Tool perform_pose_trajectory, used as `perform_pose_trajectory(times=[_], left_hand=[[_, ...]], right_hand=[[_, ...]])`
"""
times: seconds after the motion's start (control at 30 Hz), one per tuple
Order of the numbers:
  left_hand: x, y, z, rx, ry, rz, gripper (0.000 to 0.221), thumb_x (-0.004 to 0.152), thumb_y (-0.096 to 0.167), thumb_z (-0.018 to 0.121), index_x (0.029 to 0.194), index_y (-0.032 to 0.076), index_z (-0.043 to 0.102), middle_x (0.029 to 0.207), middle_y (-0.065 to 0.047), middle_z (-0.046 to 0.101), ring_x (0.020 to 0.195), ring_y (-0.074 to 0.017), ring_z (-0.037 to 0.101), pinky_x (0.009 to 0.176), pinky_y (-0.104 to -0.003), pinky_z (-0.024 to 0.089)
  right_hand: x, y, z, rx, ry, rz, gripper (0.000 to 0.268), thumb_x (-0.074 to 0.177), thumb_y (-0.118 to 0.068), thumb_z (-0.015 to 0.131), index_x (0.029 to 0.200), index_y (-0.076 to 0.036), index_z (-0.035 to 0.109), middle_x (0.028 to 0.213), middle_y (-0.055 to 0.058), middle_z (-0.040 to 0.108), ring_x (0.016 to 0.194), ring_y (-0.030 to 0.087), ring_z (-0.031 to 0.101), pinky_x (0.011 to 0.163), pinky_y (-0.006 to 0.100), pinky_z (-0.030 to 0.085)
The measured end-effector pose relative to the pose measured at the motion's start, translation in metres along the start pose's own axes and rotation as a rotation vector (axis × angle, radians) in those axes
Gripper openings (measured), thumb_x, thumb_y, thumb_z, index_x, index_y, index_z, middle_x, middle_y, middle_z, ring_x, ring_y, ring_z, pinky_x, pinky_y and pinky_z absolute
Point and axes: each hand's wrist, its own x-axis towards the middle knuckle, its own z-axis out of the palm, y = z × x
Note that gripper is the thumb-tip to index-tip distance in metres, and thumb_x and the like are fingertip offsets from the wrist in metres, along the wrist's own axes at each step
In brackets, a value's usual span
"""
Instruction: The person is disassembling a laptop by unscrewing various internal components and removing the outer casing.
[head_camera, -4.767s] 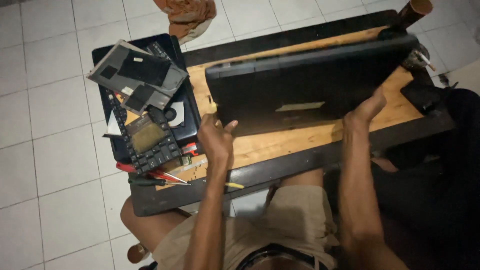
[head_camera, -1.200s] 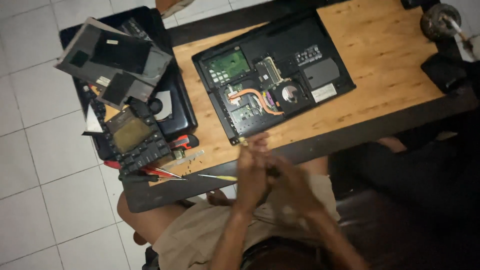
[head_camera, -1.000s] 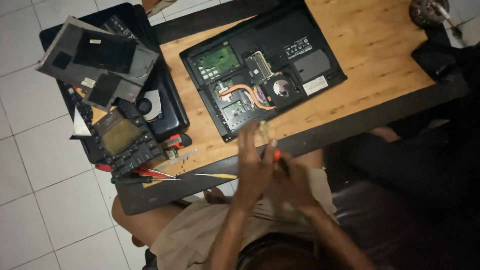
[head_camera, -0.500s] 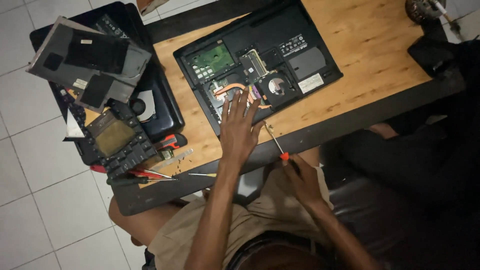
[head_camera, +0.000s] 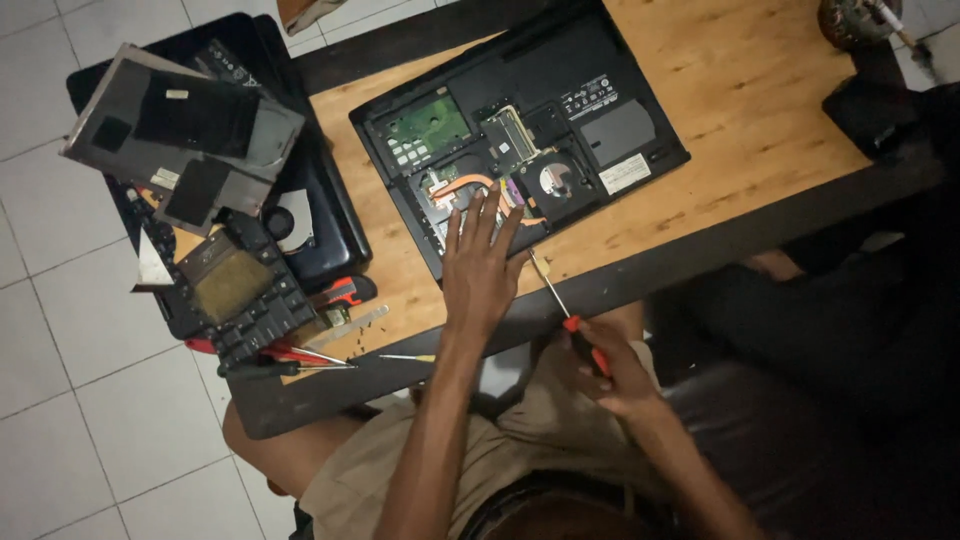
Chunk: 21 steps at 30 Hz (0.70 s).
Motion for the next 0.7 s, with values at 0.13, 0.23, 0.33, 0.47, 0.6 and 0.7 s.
perform_pose_trajectory(times=[0.13,0.23,0.33,0.47,0.6,0.7], left_hand=[[-0.001,-0.004,0.0,-0.003,-0.02,0.011,0.064,0.098,0.031,0.089,0.158,0.018,0.067,0.177,-0.016,0.051,0.166,-0.0403,0.044,0.139,-0.064,0.024],[0.002,-0.009,-0.004,-0.026,0.01,0.017,0.063,0.097,0.031,0.09,0.155,0.019,0.07,0.174,-0.015,0.054,0.165,-0.039,0.046,0.139,-0.063,0.024],[0.004,-0.013,-0.007,-0.041,0.021,0.016,0.064,0.094,0.029,0.093,0.154,0.018,0.071,0.171,-0.015,0.058,0.163,-0.0398,0.049,0.138,-0.063,0.026],[0.005,-0.012,-0.012,-0.071,0.018,0.011,0.063,0.096,0.029,0.091,0.154,0.019,0.071,0.172,-0.015,0.058,0.163,-0.0387,0.048,0.139,-0.062,0.025],[0.006,-0.01,-0.011,-0.098,0.035,-0.019,0.062,0.094,0.026,0.094,0.152,0.019,0.073,0.169,-0.014,0.062,0.161,-0.0385,0.052,0.139,-0.062,0.027],[0.005,-0.011,-0.008,-0.072,0.039,-0.02,0.062,0.092,0.025,0.096,0.15,0.02,0.075,0.169,-0.013,0.061,0.16,-0.038,0.053,0.138,-0.063,0.03]], right_hand=[[0.015,0.015,-0.016,-0.167,0.063,-0.14,0.039,0.109,-0.038,0.079,0.088,-0.008,0.065,0.054,0.015,0.053,0.027,0.015,0.037,0.026,0.026,0.028],[0.027,0.03,-0.022,-0.374,0.229,-0.304,0.023,0.104,-0.02,0.084,0.099,0.001,0.075,0.066,0.02,0.06,0.038,0.024,0.055,0.029,0.029,0.037],[0.03,0.042,-0.013,-0.365,0.294,-0.28,0.02,0.105,-0.02,0.081,0.102,-0.001,0.078,0.074,0.019,0.064,0.049,0.026,0.06,0.031,0.031,0.04],[0.028,0.053,-0.013,-0.178,0.279,-0.15,0.036,0.104,-0.038,0.076,0.113,-0.003,0.074,0.078,0.016,0.064,0.045,0.02,0.052,0.031,0.024,0.033],[0.027,0.054,-0.005,-0.016,0.286,-0.144,0.036,0.101,-0.035,0.078,0.118,-0.005,0.074,0.085,0.016,0.068,0.051,0.017,0.056,0.03,0.017,0.031],[0.03,0.053,-0.004,-0.173,0.255,-0.207,0.032,0.106,-0.028,0.075,0.108,0.004,0.075,0.058,0.014,0.054,0.032,0.017,0.041,0.028,0.022,0.03]])
